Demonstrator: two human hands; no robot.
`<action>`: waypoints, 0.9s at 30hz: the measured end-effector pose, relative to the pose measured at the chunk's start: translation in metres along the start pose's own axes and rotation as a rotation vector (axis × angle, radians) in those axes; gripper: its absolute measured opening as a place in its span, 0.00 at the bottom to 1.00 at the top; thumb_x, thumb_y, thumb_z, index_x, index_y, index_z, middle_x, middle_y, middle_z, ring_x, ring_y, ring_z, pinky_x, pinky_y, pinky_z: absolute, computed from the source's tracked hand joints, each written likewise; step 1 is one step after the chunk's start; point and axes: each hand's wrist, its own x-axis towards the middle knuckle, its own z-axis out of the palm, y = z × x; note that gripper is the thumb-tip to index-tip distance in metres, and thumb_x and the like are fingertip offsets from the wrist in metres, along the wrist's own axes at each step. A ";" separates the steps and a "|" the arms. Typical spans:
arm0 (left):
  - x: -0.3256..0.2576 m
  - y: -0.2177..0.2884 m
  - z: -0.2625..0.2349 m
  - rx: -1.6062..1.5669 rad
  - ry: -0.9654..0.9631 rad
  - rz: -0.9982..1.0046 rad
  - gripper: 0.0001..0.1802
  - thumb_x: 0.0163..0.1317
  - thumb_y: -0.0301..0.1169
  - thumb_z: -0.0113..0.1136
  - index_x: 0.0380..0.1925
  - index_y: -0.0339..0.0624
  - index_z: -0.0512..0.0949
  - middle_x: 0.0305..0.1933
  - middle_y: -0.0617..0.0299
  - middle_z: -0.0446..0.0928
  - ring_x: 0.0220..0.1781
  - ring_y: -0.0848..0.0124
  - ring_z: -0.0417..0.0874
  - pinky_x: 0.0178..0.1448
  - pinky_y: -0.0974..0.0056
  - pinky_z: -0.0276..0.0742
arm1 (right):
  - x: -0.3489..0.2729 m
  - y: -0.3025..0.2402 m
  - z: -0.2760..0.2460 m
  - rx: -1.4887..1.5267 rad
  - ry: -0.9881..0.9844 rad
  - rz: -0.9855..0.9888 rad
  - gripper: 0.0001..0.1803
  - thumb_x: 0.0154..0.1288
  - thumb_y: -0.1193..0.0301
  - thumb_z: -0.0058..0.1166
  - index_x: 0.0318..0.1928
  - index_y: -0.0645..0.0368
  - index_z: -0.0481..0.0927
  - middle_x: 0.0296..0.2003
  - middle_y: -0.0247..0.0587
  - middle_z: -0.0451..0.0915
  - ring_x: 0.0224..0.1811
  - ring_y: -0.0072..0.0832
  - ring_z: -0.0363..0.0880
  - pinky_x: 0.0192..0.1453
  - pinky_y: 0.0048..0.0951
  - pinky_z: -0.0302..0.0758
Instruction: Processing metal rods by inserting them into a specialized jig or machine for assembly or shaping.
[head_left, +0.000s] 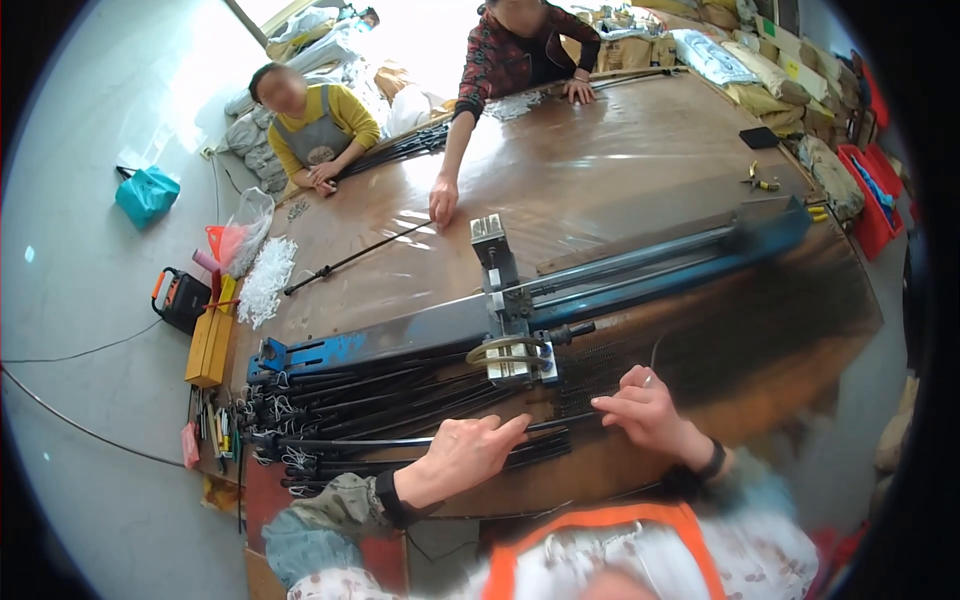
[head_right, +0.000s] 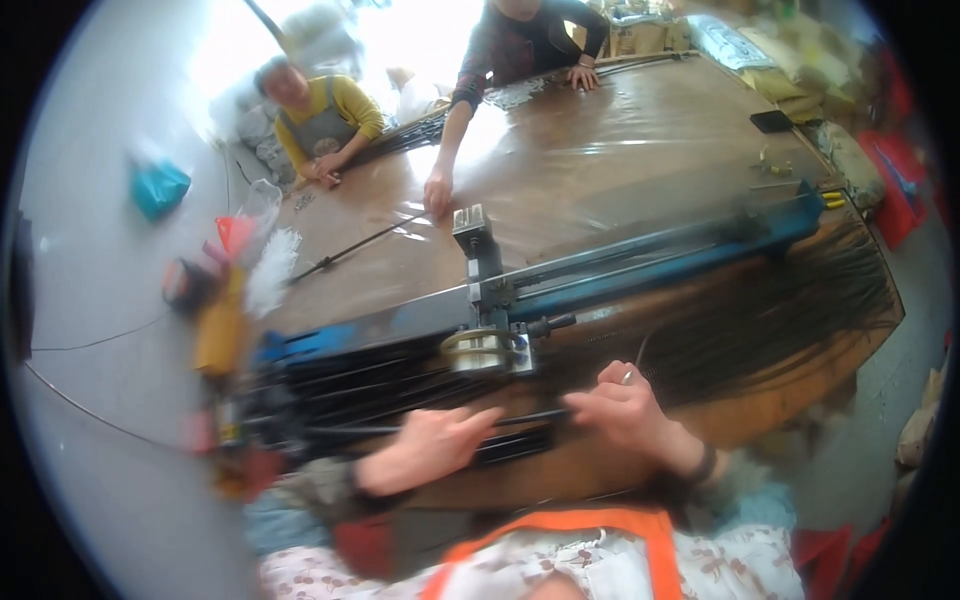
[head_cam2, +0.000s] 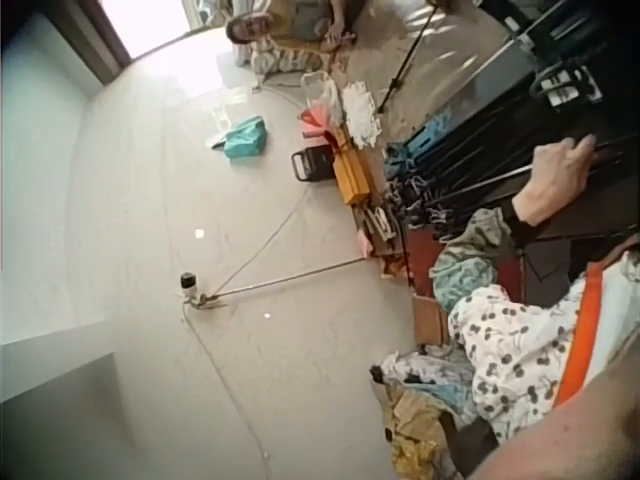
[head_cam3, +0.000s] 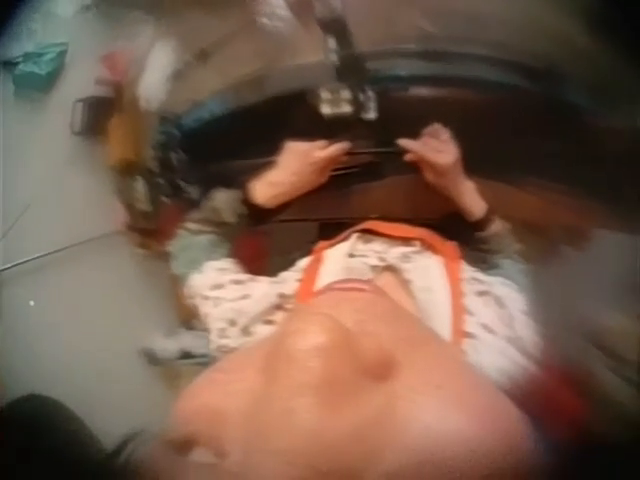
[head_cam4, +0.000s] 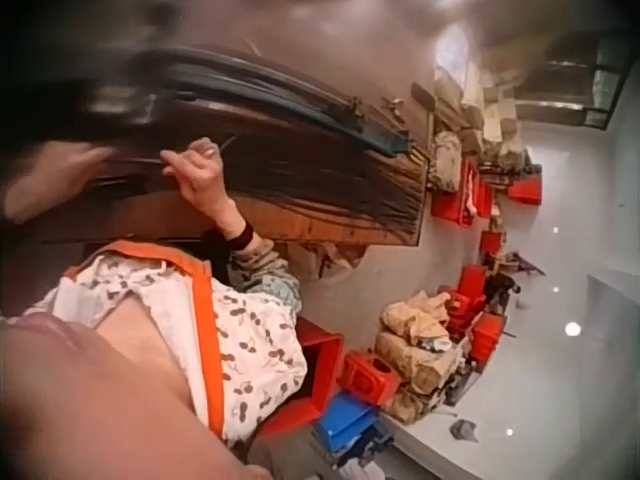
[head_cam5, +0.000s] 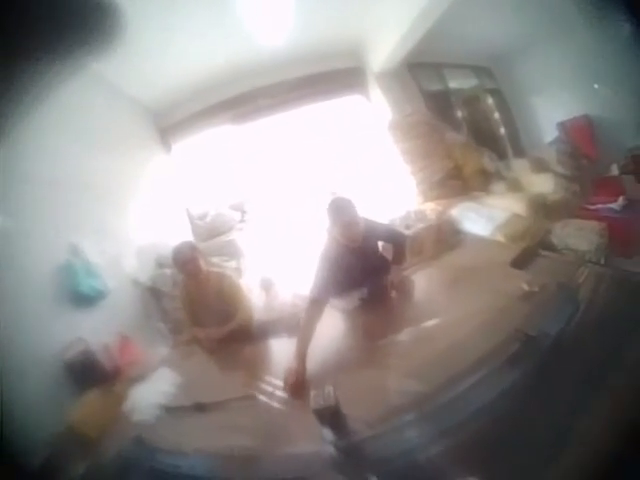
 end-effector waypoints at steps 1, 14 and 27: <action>0.003 0.002 -0.002 -0.014 -0.056 -0.024 0.13 0.69 0.38 0.57 0.51 0.49 0.78 0.23 0.56 0.79 0.24 0.56 0.83 0.22 0.55 0.77 | -0.002 0.001 -0.004 -0.001 0.002 0.009 0.09 0.57 0.70 0.67 0.40 0.55 0.87 0.25 0.35 0.78 0.29 0.34 0.72 0.37 0.34 0.70; 0.066 0.051 -0.020 -0.498 -0.293 -0.144 0.11 0.71 0.39 0.55 0.44 0.45 0.80 0.27 0.47 0.80 0.31 0.46 0.83 0.35 0.48 0.78 | -0.021 0.009 -0.060 -0.260 0.301 -0.006 0.12 0.56 0.67 0.68 0.41 0.54 0.87 0.28 0.29 0.81 0.33 0.31 0.76 0.39 0.34 0.73; 0.106 0.072 -0.037 -0.213 -0.318 -0.016 0.09 0.71 0.36 0.54 0.44 0.45 0.78 0.31 0.49 0.82 0.33 0.48 0.84 0.34 0.49 0.79 | -0.016 0.017 -0.093 -0.472 -0.095 -0.196 0.24 0.59 0.78 0.57 0.59 0.58 0.79 0.26 0.38 0.76 0.30 0.29 0.80 0.30 0.28 0.78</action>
